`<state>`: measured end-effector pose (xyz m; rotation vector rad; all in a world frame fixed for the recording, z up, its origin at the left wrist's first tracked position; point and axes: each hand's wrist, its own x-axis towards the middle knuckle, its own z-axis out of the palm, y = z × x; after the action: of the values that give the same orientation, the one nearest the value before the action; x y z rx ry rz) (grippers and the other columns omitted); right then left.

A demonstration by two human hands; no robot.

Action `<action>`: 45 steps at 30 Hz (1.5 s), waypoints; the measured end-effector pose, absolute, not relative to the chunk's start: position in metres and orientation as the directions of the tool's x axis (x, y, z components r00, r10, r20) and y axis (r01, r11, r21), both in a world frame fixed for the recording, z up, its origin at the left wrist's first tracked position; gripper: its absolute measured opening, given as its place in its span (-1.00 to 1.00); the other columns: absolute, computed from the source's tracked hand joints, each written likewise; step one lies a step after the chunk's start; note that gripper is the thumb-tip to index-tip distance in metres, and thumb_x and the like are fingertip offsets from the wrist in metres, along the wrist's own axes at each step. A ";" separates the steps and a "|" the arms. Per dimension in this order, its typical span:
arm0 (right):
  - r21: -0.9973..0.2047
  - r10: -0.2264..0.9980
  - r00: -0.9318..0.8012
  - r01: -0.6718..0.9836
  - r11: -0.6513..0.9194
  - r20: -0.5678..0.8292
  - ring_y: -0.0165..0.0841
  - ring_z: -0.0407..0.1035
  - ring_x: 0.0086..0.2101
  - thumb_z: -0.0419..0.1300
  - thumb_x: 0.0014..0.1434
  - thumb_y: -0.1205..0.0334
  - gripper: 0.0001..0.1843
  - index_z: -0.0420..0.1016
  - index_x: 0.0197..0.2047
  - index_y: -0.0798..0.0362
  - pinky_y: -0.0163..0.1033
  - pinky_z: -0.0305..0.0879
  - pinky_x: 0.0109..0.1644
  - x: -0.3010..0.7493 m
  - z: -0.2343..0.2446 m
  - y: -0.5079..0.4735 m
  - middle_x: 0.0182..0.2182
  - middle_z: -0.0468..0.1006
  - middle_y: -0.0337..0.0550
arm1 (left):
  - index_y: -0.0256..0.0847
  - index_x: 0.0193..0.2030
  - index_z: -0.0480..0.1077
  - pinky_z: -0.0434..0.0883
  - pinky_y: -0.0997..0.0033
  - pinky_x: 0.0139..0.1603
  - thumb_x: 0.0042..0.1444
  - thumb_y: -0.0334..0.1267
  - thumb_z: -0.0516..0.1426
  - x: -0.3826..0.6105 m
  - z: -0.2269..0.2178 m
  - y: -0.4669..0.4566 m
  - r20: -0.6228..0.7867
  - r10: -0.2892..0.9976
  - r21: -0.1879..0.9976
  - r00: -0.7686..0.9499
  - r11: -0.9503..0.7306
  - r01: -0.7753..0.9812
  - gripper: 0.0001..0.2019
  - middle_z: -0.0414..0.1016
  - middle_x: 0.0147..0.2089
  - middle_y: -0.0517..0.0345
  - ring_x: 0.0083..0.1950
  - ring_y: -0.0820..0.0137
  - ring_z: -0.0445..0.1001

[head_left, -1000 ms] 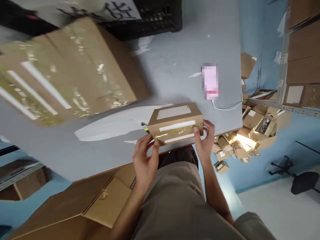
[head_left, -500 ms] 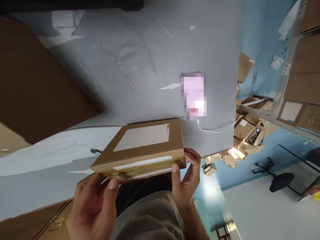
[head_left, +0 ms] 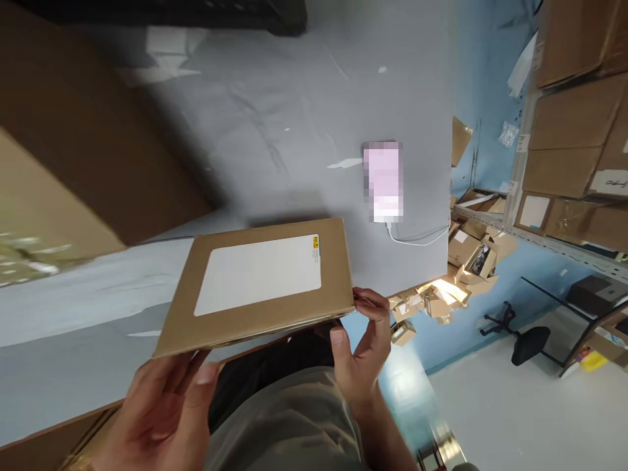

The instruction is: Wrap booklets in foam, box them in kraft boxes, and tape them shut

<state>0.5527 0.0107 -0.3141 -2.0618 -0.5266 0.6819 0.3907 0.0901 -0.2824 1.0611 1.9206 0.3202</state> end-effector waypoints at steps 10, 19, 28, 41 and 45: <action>-0.859 0.771 0.605 0.273 -0.433 -0.196 -0.07 0.57 0.19 0.36 0.45 0.06 -0.57 0.54 0.33 -0.11 0.16 0.60 0.28 0.422 -0.287 0.005 0.19 0.64 0.07 | 0.25 0.14 0.77 0.68 -0.05 0.39 0.10 0.12 0.44 0.221 -0.272 0.053 -0.367 0.855 0.715 -0.365 0.511 0.477 -0.56 0.71 0.06 0.17 0.10 0.06 0.75; -0.885 0.851 0.359 0.120 -0.449 -0.383 -0.10 0.64 0.11 0.31 0.40 -0.21 -0.44 0.62 0.28 -0.03 0.05 0.67 0.28 0.254 -0.352 -0.018 0.19 0.66 0.11 | -0.18 0.15 0.71 0.63 -0.04 0.39 0.26 -0.01 0.28 0.004 -0.330 0.051 -0.353 0.915 0.777 -0.193 0.402 0.485 -0.57 0.68 0.07 -0.08 0.15 0.08 0.70; -0.861 0.861 0.266 0.161 -0.483 -0.433 0.05 0.54 0.30 0.26 0.34 -0.40 -0.24 0.62 0.34 -0.01 0.24 0.50 0.46 0.253 -0.401 -0.024 0.35 0.63 0.17 | -0.28 0.30 0.62 0.55 0.04 0.50 0.31 -0.31 0.19 -0.058 -0.403 0.034 -0.568 0.813 0.780 -0.124 0.581 0.233 -0.55 0.63 0.36 -0.20 0.37 0.07 0.65; -0.825 0.851 0.168 0.211 -0.524 -0.497 0.10 0.52 0.33 0.47 0.06 -0.15 -0.21 0.66 0.29 0.06 0.24 0.38 0.54 0.250 -0.433 -0.039 0.31 0.70 0.12 | -0.18 0.52 0.50 0.55 -0.05 0.51 0.07 -0.43 0.31 -0.079 -0.443 0.023 -0.537 0.822 0.811 0.190 0.440 0.386 -0.20 0.29 0.69 -0.18 0.60 -0.08 0.44; -0.852 0.875 0.198 0.215 -0.478 -0.441 0.11 0.50 0.35 0.41 0.20 -0.30 -0.25 0.71 0.25 0.05 0.26 0.44 0.49 0.250 -0.422 -0.034 0.32 0.68 0.11 | -0.19 0.36 0.64 0.51 -0.01 0.55 0.20 -0.18 0.38 -0.079 -0.430 0.027 -0.460 0.870 0.867 0.180 0.395 0.306 -0.44 0.43 0.61 -0.12 0.61 -0.05 0.43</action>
<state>0.2501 -0.0344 -0.4225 -1.8299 -1.0188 1.3055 -0.0791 0.0270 -0.4298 1.1535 1.3833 0.5595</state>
